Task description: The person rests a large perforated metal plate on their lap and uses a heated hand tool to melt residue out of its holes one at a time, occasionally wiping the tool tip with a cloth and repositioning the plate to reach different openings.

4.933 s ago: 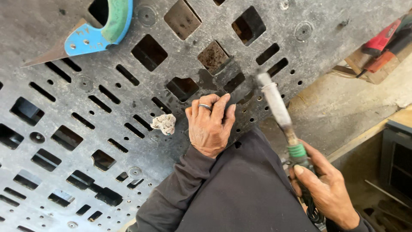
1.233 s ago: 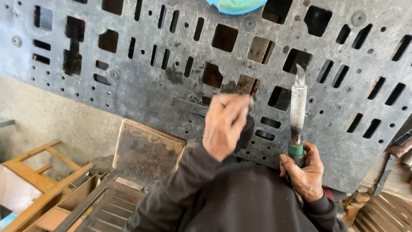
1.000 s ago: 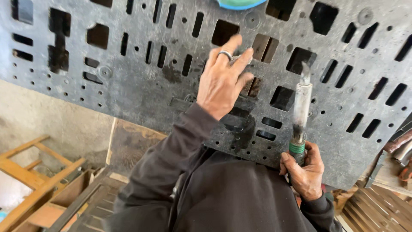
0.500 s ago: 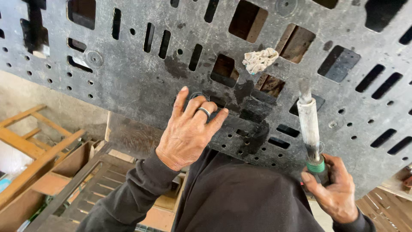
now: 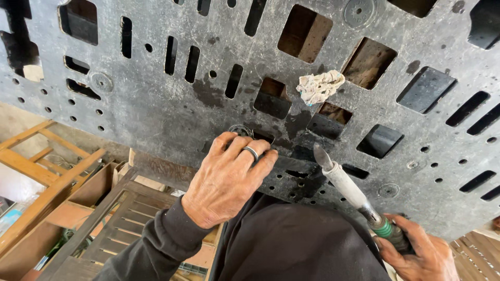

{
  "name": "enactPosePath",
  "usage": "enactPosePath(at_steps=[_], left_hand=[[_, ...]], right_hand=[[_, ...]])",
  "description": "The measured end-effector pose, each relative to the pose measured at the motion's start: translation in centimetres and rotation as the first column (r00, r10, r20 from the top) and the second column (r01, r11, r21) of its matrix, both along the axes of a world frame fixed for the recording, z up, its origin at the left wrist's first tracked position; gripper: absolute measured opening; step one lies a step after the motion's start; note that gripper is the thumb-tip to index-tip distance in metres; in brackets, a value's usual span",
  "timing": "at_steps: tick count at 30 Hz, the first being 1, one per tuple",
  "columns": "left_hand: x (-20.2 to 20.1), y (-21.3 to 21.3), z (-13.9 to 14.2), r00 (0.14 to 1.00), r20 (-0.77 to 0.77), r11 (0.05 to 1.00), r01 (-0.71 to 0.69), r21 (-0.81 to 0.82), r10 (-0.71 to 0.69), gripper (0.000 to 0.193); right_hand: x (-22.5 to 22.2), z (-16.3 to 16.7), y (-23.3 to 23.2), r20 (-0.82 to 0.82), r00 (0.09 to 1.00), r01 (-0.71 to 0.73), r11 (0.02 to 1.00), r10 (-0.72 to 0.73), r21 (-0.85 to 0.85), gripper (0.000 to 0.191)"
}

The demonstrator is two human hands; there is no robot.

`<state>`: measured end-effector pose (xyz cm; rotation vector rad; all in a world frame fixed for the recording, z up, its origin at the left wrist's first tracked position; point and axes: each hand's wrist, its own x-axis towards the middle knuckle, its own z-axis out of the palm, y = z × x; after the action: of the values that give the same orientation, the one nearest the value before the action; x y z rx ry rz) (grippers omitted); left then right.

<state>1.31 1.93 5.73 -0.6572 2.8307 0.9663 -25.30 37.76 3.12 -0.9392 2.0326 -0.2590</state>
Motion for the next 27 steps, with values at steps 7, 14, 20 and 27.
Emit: enactPosePath(at_steps=[7,14,20,27], left_hand=[[0.0,0.0,0.3,0.998,-0.055,1.0,0.007,0.024,-0.006,0.033],[0.1,-0.1,-1.1,0.999,-0.052,0.998,-0.015,0.056,0.018,0.033],[-1.2,1.5,-2.2,0.956,-0.113,0.962,-0.262,0.077,0.269,0.024],[-1.9,2.9,-2.1,0.896,-0.089,0.898,-0.424,0.121,0.435,0.013]], right_hand=[[0.0,-0.3,-0.4,-0.027,0.999,0.032,0.999,-0.032,-0.028,0.061],[0.1,-0.4,-0.9,-0.018,0.999,0.033,0.999,-0.034,-0.024,0.057],[0.0,0.3,-1.2,-0.016,0.999,0.051,0.995,-0.05,0.081,0.054],[1.2,0.4,-1.5,-0.009,0.999,-0.048,0.999,0.048,-0.024,0.053]])
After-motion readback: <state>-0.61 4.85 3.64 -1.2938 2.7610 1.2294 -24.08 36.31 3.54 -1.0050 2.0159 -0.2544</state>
